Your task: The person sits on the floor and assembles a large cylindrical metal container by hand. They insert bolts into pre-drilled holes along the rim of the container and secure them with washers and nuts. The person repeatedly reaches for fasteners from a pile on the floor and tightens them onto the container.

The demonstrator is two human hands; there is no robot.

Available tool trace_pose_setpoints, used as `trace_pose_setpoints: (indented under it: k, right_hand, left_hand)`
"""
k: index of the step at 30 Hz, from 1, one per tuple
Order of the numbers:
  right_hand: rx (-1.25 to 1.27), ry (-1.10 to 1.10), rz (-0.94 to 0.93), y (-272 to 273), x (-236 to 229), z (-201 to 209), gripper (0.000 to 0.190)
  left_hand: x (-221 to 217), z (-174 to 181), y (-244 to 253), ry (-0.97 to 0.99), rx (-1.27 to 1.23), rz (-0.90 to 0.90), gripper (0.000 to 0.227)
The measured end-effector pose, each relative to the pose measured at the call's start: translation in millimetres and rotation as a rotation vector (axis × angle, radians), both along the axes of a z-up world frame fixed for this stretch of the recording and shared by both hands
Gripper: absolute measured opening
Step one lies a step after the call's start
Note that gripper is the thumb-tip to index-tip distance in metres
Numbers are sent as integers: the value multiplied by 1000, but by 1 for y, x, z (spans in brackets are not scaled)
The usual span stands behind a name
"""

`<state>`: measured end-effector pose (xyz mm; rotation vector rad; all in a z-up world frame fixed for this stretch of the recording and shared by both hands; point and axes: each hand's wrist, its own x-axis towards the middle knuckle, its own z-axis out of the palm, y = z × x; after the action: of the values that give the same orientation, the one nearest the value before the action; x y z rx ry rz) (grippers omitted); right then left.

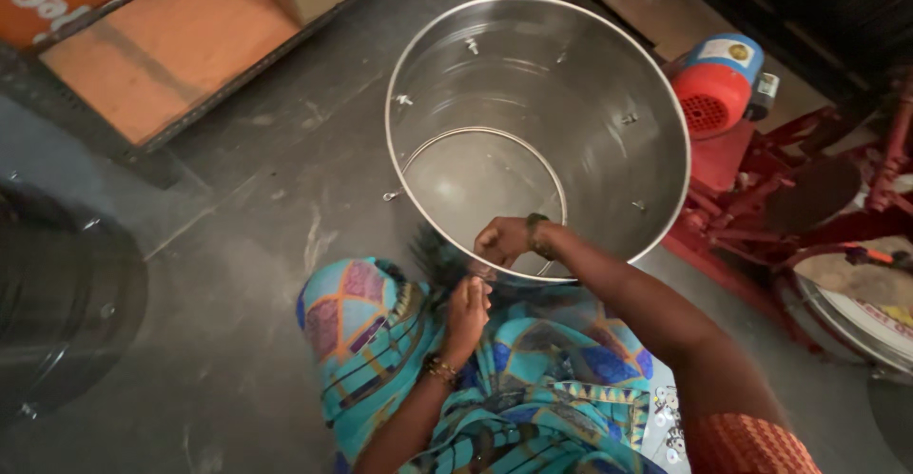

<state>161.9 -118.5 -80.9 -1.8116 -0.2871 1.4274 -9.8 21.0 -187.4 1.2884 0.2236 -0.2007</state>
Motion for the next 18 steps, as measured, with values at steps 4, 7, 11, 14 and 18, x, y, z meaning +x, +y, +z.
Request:
trace_pose_setpoints:
  k: [4,7,11,14,18]
  right_hand:
    - [-84,-51,1,0,-2,-4,19]
    - [-67,-72,61,0,-1,-10,24]
    - [-102,-88,83,8,-5,-17,17]
    - [-65,-18,46,3,-3,-16,18]
    - [-47,54,-8,5,-1,-16,16]
  left_hand:
    - [2,2,1,38,30,-6,51]
    - [-2,12,7,22,10,-41,52]
    - [0,25,10,42,66,-39,51]
    - [0,31,10,43,36,-34,49]
    - [0,36,10,39,19,-40,48]
